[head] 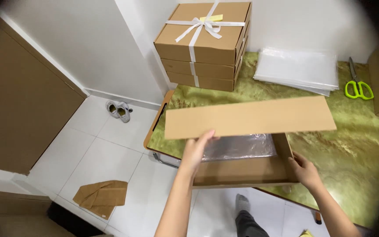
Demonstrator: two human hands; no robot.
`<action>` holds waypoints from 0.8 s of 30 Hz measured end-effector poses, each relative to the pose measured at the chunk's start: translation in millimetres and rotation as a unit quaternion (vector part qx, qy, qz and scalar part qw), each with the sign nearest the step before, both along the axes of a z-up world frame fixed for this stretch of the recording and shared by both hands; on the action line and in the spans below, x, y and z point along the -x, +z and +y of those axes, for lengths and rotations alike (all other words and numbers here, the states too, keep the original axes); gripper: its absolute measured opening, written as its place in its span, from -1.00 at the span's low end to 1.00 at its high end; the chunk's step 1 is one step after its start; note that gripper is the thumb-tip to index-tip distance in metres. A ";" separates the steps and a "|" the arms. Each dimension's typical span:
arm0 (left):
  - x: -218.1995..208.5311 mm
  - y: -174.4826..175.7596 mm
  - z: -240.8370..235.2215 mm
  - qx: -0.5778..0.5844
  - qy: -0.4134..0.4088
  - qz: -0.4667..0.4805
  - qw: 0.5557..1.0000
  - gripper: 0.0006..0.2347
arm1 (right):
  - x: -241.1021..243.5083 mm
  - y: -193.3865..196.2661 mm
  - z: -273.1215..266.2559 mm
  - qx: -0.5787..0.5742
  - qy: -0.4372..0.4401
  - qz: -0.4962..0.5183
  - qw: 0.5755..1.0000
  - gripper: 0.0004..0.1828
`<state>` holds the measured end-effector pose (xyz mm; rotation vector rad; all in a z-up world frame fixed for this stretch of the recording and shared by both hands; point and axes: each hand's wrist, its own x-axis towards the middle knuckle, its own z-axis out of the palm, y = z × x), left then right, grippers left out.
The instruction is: The person places a plastic bag into a cardboard box, closes the box, and ties a white ribbon around it. They then untie the ribbon, open the box, and remove a folded blue shirt wrapped in plastic. The person unfolds the shirt, places it on a hanger, and hangs it on a clothing rack.
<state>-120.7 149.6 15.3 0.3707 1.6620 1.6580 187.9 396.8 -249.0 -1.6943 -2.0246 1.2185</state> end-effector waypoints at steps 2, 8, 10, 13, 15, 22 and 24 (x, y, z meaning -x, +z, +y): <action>22.8 13.0 38.2 -0.080 0.026 -0.011 0.996 -0.49 | 21.9 10.9 10.6 -0.020 0.010 -0.022 1.000 -0.36; 86.7 59.4 128.4 -0.208 0.059 -0.018 0.976 -0.48 | 76.8 11.7 50.8 -0.087 0.054 -0.043 0.994 -0.42; 102.7 81.9 150.4 -0.225 0.055 -0.001 0.973 -0.44 | 88.6 10.5 64.1 -0.105 0.056 -0.024 0.993 -0.44; 136.2 90.0 183.2 -0.157 0.066 -0.019 0.985 -0.79 | 101.2 17.5 74.9 -0.079 0.058 -0.035 0.995 -0.37; 156.0 85.9 203.4 -0.155 0.088 -0.034 0.983 -0.80 | 106.7 12.5 84.1 -0.067 0.061 -0.059 0.994 -0.41; 182.7 89.7 226.2 -0.096 0.112 -0.019 0.989 -0.38 | 138.1 45.6 99.4 -0.025 0.069 -0.089 0.993 -0.41; 176.8 79.8 215.9 -0.050 0.059 0.027 0.997 -0.19 | 141.6 74.3 89.4 -0.001 0.076 -0.135 0.988 -0.29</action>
